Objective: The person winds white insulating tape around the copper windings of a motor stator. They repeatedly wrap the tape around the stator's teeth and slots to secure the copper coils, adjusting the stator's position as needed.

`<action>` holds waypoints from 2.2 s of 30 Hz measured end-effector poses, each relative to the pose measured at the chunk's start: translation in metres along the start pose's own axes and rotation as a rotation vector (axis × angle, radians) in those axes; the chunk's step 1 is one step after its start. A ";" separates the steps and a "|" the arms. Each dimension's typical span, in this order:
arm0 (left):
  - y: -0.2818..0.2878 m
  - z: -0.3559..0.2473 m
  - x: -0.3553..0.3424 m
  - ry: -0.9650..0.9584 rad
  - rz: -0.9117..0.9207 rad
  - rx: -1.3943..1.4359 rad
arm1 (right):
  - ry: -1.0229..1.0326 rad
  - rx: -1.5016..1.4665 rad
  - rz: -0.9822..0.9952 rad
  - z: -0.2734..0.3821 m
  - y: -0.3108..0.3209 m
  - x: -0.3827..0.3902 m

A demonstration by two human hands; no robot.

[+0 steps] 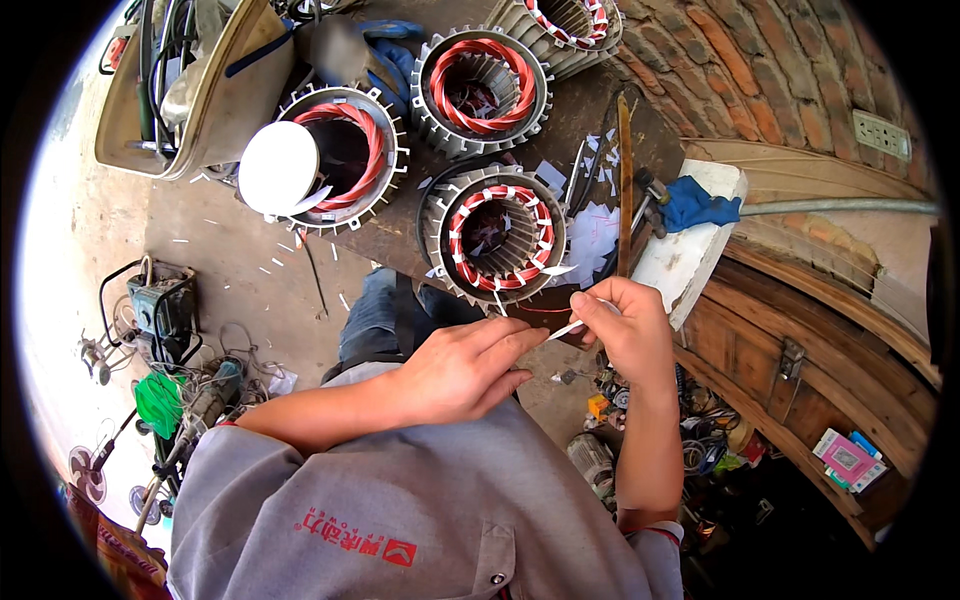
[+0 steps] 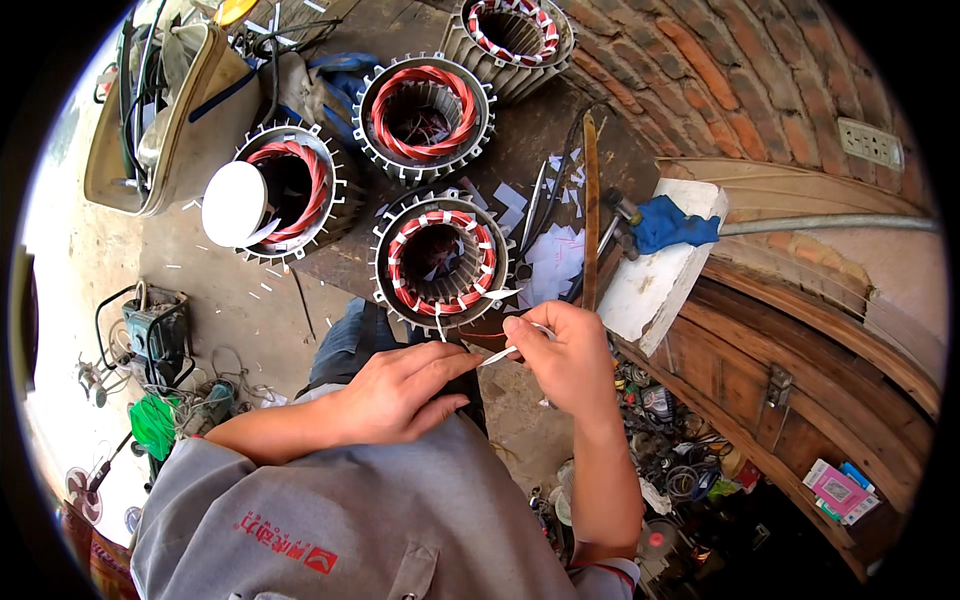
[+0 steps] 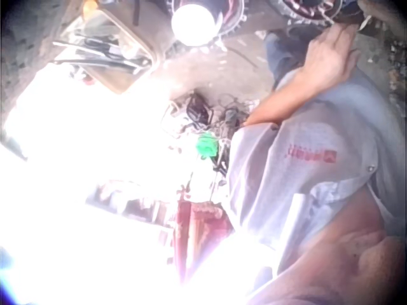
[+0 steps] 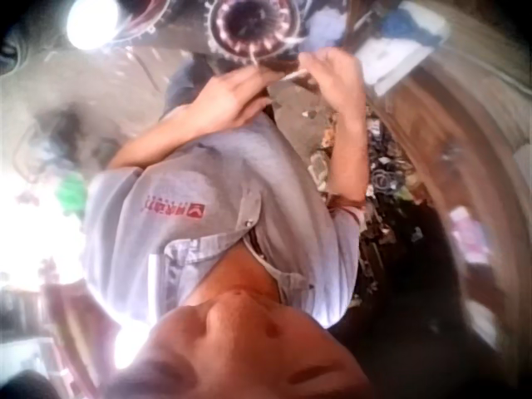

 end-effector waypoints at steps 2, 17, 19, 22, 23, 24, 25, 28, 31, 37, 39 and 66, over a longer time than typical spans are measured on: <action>-0.001 0.001 0.000 0.014 0.004 0.017 | -0.065 0.012 0.043 0.003 0.001 -0.010; 0.025 0.007 0.006 0.109 -0.033 0.049 | 0.821 0.820 -0.167 0.023 -0.019 -0.004; 0.036 0.017 -0.010 0.071 -0.144 -0.060 | 0.877 0.868 -0.217 0.013 -0.025 0.000; 0.054 0.025 -0.050 0.124 0.199 -0.338 | 0.899 0.855 -0.310 -0.013 -0.035 -0.006; 0.051 0.027 -0.064 0.155 0.386 -0.507 | 0.866 0.811 -0.303 -0.015 -0.036 -0.007; 0.048 0.034 -0.076 0.157 0.533 -0.572 | 0.821 0.793 -0.301 -0.017 -0.037 -0.009; 0.042 0.043 -0.087 0.156 0.685 -0.637 | 0.774 0.772 -0.302 -0.021 -0.037 -0.009; 0.038 0.042 -0.094 0.100 0.761 -0.713 | 0.750 0.674 -0.384 -0.025 -0.043 -0.009; 0.039 0.053 -0.090 0.121 0.719 -0.707 | 0.870 0.651 -0.430 -0.020 -0.046 0.008; 0.039 0.047 -0.088 0.132 0.610 -0.715 | 0.769 0.818 -0.459 -0.051 -0.065 0.013; 0.043 0.037 -0.091 0.207 0.610 -0.779 | 0.778 0.832 -0.481 -0.058 -0.069 0.008; 0.042 0.035 -0.047 0.449 0.070 0.494 | 0.133 -0.623 0.105 -0.056 -0.057 -0.022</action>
Point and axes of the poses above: each hand's wrist, its own x-axis away from the middle knuckle, its own y-axis out of the back of the hand, z = x × y, the point moved 1 cm from there along -x, towards the middle knuckle, and after that the axes turned 10 degrees about -y, right-handed, at the moved point
